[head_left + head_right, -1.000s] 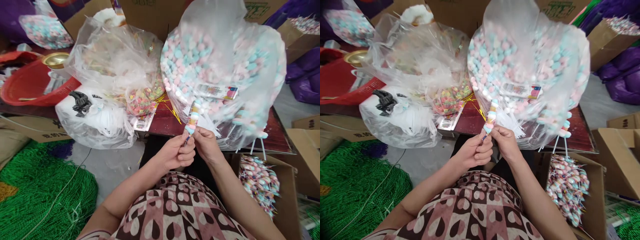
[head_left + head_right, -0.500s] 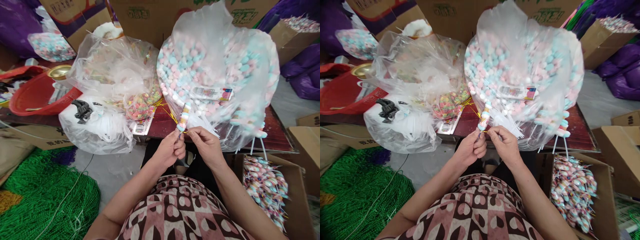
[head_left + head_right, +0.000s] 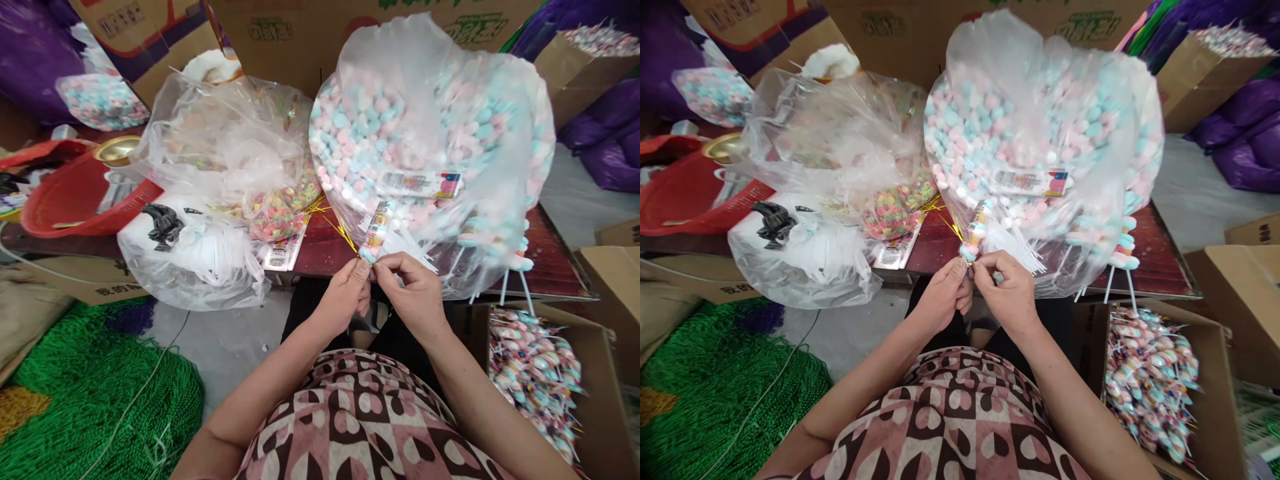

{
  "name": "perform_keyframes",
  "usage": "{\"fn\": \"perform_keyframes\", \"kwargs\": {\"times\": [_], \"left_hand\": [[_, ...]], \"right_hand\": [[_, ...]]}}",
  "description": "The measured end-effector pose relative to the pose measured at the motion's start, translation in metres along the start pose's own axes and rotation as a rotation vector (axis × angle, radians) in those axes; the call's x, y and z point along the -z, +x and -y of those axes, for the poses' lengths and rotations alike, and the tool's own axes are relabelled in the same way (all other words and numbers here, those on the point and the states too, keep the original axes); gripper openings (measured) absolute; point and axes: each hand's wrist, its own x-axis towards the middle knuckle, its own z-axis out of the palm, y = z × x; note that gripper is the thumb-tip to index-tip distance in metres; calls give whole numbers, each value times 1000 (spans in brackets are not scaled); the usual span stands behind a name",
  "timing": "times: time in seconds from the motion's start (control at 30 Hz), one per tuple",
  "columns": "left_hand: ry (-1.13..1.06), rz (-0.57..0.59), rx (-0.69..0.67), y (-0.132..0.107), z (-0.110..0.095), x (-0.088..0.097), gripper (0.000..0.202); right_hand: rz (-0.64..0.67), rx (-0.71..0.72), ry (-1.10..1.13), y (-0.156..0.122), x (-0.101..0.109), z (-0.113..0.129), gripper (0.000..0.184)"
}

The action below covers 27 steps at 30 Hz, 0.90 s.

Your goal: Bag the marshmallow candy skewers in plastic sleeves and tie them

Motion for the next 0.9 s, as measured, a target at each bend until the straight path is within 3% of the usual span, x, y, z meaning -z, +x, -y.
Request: {"fn": "perform_keyframes", "kwargs": {"times": [0.1,0.2,0.43,0.57,0.63,0.73,0.9], "left_hand": [[-41,-19,4,0,1,-1,41],[-157,24,45,0,0,-1,41],[-219,238,197,-6,-4,6,43],[-246,427,387,-8,-6,6,47],[-279,464,445,-9,-5,4,48],[-315,415,416,-9,-4,3,44],[-302,297,334,-7,-4,-2,46]], "right_hand": [[-15,48,-49,-2,-1,3,14],[40,5,31,-4,0,0,14],[234,-221,434,-7,11,-20,21],[429,-348,623,-4,21,-21,49],[489,-368,669,-4,22,-24,49],[378,-376,665,-5,18,-33,32],[136,-341,568,-6,7,-37,29]]}}
